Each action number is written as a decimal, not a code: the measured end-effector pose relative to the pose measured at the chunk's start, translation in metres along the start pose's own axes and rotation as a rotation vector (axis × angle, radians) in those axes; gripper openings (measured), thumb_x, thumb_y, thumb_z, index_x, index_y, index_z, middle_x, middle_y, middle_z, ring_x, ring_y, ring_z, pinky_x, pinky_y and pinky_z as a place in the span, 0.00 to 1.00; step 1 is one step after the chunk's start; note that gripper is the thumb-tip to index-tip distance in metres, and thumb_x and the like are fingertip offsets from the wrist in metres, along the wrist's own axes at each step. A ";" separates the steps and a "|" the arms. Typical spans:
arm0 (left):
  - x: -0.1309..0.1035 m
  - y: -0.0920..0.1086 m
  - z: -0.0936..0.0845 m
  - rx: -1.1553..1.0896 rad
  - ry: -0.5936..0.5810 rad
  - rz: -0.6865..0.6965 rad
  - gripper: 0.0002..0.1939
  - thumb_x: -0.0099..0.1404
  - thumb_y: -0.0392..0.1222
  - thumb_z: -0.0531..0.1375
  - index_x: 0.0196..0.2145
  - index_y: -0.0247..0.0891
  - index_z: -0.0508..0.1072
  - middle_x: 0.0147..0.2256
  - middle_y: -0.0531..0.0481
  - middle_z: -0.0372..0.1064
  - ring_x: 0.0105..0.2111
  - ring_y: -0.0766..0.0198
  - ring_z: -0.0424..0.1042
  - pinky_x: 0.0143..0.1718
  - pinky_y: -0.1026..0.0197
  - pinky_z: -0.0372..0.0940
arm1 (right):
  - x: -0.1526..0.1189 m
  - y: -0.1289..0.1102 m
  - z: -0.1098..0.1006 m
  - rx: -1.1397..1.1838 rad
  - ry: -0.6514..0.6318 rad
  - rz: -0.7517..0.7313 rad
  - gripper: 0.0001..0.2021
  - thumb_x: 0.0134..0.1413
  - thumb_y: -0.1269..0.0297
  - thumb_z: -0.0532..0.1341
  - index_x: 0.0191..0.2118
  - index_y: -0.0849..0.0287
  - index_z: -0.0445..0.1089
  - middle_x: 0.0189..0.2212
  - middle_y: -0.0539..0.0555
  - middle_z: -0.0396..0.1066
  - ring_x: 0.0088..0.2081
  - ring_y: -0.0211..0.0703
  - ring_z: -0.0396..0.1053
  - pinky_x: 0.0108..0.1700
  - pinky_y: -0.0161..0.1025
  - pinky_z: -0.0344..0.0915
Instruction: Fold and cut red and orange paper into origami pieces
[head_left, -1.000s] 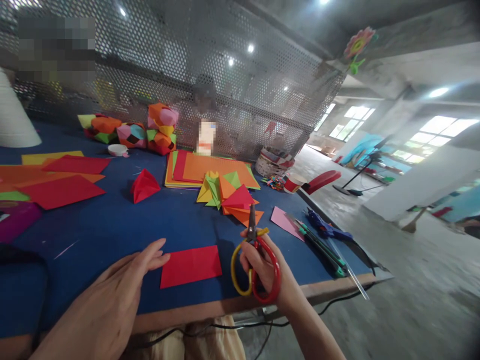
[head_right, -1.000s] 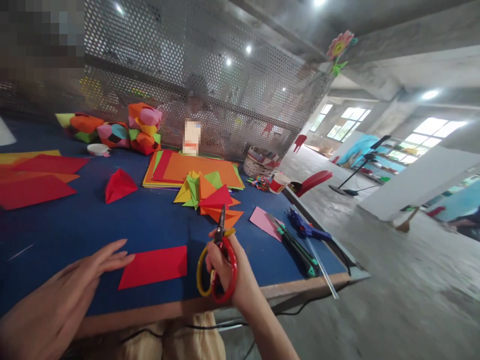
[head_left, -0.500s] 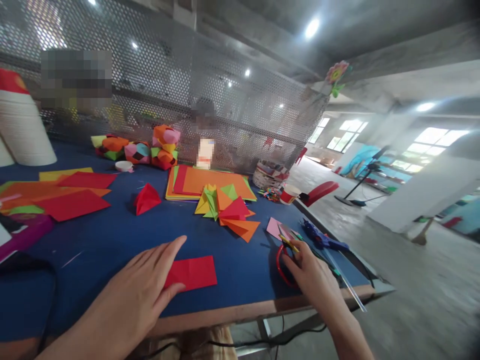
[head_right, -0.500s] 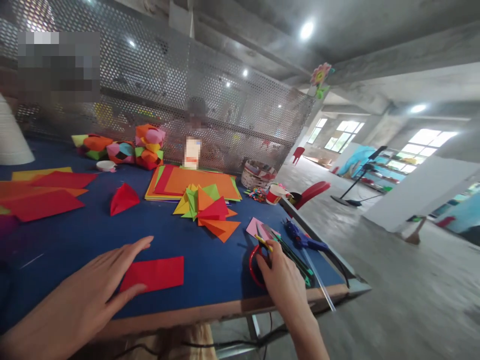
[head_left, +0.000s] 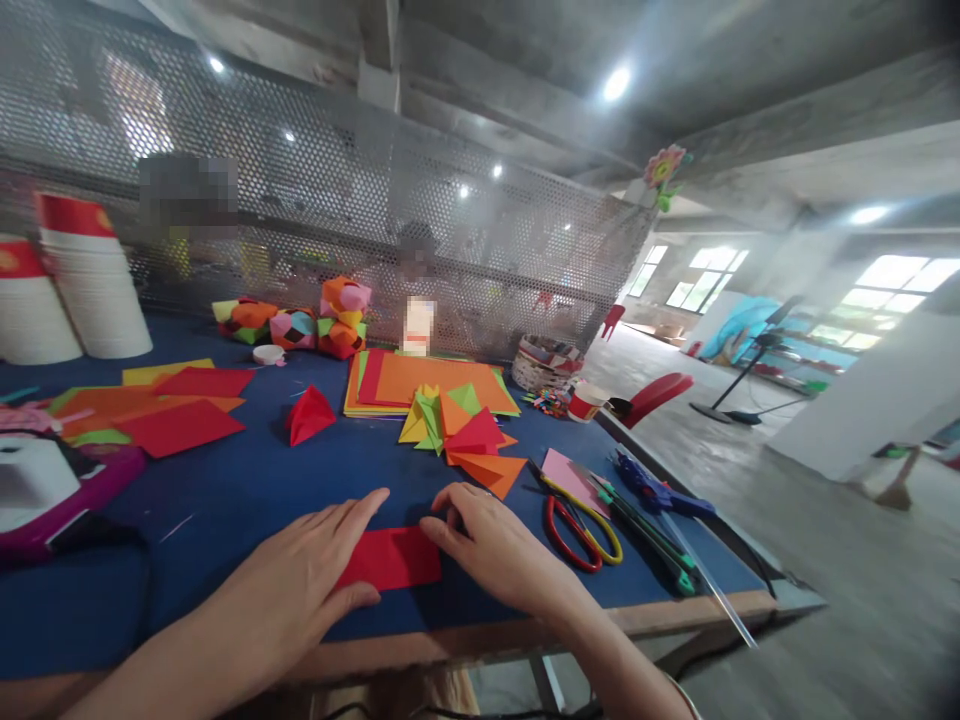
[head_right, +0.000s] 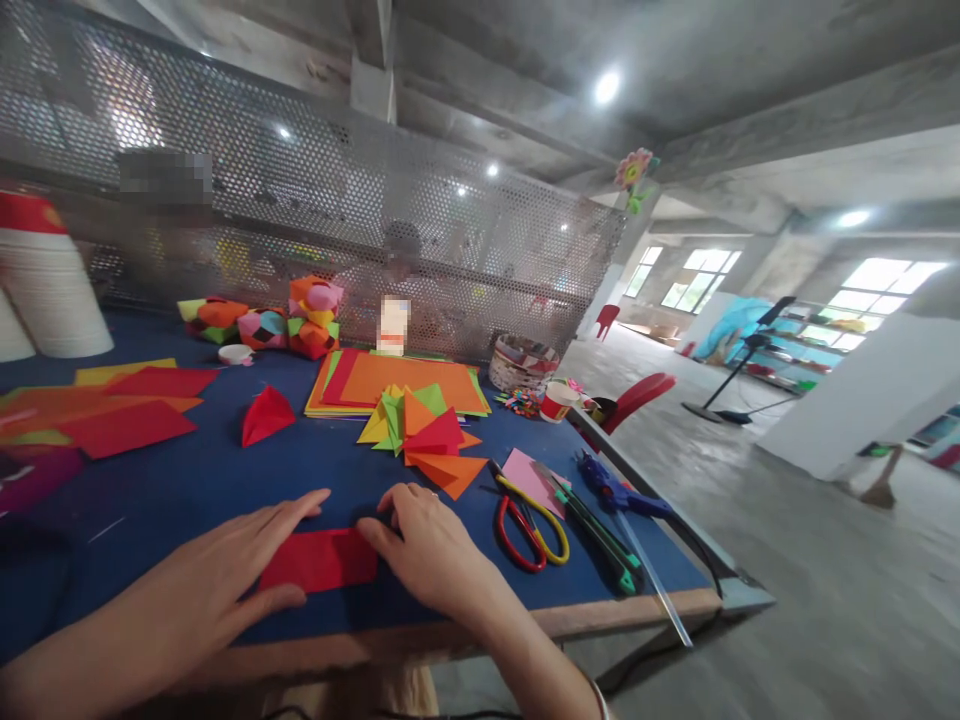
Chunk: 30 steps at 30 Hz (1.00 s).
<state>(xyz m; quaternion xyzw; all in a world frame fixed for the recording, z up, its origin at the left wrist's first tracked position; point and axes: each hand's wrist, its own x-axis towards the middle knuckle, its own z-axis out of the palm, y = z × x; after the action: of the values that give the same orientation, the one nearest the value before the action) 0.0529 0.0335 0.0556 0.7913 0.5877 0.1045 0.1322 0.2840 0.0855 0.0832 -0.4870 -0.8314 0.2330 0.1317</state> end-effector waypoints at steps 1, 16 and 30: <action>-0.001 -0.002 -0.001 -0.007 -0.011 0.002 0.39 0.68 0.42 0.66 0.73 0.35 0.59 0.67 0.33 0.67 0.65 0.41 0.69 0.67 0.41 0.64 | 0.004 -0.002 0.000 -0.023 -0.019 0.012 0.08 0.70 0.59 0.62 0.43 0.59 0.72 0.39 0.55 0.75 0.42 0.47 0.72 0.44 0.41 0.63; -0.005 -0.018 -0.006 -0.228 -0.062 -0.024 0.42 0.67 0.44 0.63 0.75 0.38 0.55 0.72 0.38 0.57 0.71 0.44 0.60 0.71 0.41 0.54 | 0.004 -0.021 -0.006 -0.213 -0.144 0.008 0.26 0.48 0.51 0.77 0.48 0.59 0.73 0.49 0.59 0.75 0.51 0.58 0.71 0.47 0.44 0.61; 0.047 -0.034 -0.052 -0.909 0.126 -0.040 0.37 0.59 0.70 0.66 0.55 0.40 0.75 0.48 0.41 0.79 0.51 0.47 0.76 0.44 0.54 0.72 | 0.051 -0.027 -0.008 -0.205 0.248 -0.253 0.11 0.58 0.78 0.59 0.41 0.58 0.76 0.42 0.59 0.79 0.48 0.51 0.74 0.49 0.41 0.65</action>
<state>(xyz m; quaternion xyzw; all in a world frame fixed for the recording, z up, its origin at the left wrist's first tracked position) 0.0188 0.0921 0.0935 0.6335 0.5043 0.3973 0.4318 0.2417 0.1205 0.1034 -0.4144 -0.8827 0.0671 0.2111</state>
